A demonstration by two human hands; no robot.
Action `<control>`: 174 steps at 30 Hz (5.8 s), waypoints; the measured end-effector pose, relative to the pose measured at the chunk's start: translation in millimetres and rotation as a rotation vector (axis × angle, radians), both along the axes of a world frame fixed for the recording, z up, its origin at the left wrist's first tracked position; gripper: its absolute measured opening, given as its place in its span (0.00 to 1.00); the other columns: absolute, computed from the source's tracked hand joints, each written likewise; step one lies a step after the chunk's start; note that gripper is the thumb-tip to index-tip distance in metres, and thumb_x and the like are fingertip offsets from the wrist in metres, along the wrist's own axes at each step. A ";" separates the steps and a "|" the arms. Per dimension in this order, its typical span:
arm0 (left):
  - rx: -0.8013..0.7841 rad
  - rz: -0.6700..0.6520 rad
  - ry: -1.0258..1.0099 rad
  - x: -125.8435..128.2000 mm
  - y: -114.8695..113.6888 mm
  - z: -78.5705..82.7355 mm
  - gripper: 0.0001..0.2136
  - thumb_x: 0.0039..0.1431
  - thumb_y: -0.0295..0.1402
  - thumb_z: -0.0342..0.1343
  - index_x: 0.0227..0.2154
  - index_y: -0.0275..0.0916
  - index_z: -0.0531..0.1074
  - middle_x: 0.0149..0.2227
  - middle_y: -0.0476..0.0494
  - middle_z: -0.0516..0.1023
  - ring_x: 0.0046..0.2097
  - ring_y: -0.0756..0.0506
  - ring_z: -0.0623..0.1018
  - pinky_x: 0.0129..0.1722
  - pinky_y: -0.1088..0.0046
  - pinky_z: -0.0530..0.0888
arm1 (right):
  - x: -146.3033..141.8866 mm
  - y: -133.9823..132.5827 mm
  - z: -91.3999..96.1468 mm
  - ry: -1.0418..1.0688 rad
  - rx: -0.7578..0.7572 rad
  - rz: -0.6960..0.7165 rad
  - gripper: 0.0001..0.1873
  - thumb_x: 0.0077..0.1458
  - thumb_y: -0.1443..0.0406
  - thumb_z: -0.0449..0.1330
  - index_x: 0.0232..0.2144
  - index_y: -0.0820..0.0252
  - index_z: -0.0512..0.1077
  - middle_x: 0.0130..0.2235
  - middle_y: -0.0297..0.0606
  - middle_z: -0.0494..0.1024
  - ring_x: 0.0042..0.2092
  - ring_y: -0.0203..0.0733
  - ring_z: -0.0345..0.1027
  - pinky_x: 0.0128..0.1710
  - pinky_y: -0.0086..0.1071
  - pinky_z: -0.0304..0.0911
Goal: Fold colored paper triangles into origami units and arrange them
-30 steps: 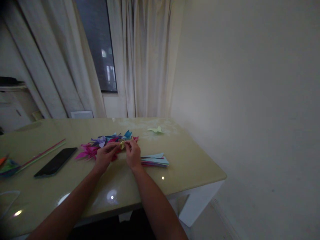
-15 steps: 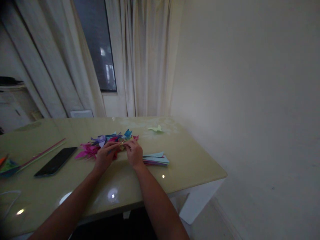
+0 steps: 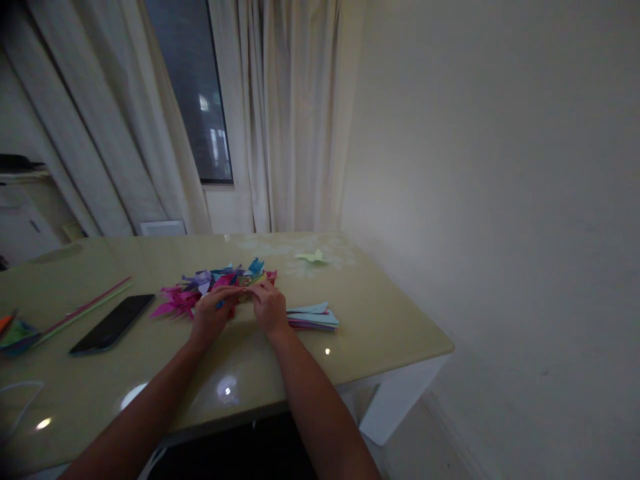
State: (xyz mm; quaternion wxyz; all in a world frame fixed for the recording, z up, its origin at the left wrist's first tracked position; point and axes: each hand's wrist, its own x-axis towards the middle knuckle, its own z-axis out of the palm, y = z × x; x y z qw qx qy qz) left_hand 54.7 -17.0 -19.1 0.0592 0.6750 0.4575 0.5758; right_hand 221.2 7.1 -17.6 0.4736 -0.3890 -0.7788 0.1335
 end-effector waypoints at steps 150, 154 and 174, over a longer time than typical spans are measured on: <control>-0.505 -0.190 0.078 27.3 106.5 33.9 0.42 0.58 0.69 0.42 0.49 0.35 0.80 0.41 0.38 0.84 0.43 0.41 0.79 0.44 0.62 0.77 | 164.7 33.6 2.8 0.112 -0.068 -0.122 0.11 0.64 0.67 0.55 0.40 0.57 0.78 0.40 0.39 0.78 0.40 0.42 0.70 0.45 0.35 0.67; -0.490 -0.315 0.099 60.1 98.3 32.2 0.39 0.59 0.68 0.45 0.47 0.36 0.80 0.41 0.38 0.82 0.38 0.44 0.79 0.38 0.65 0.78 | 155.8 26.5 7.5 0.201 -0.081 -0.054 0.14 0.68 0.58 0.57 0.47 0.58 0.78 0.44 0.41 0.78 0.37 0.40 0.69 0.43 0.34 0.68; -0.626 -0.022 0.842 12.1 81.6 59.1 0.06 0.43 0.29 0.67 0.28 0.39 0.79 0.36 0.39 0.84 0.43 0.36 0.82 0.48 0.63 0.75 | 199.2 73.5 -13.8 0.150 -0.243 -0.591 0.09 0.60 0.62 0.60 0.38 0.57 0.80 0.39 0.39 0.85 0.41 0.43 0.77 0.44 0.33 0.67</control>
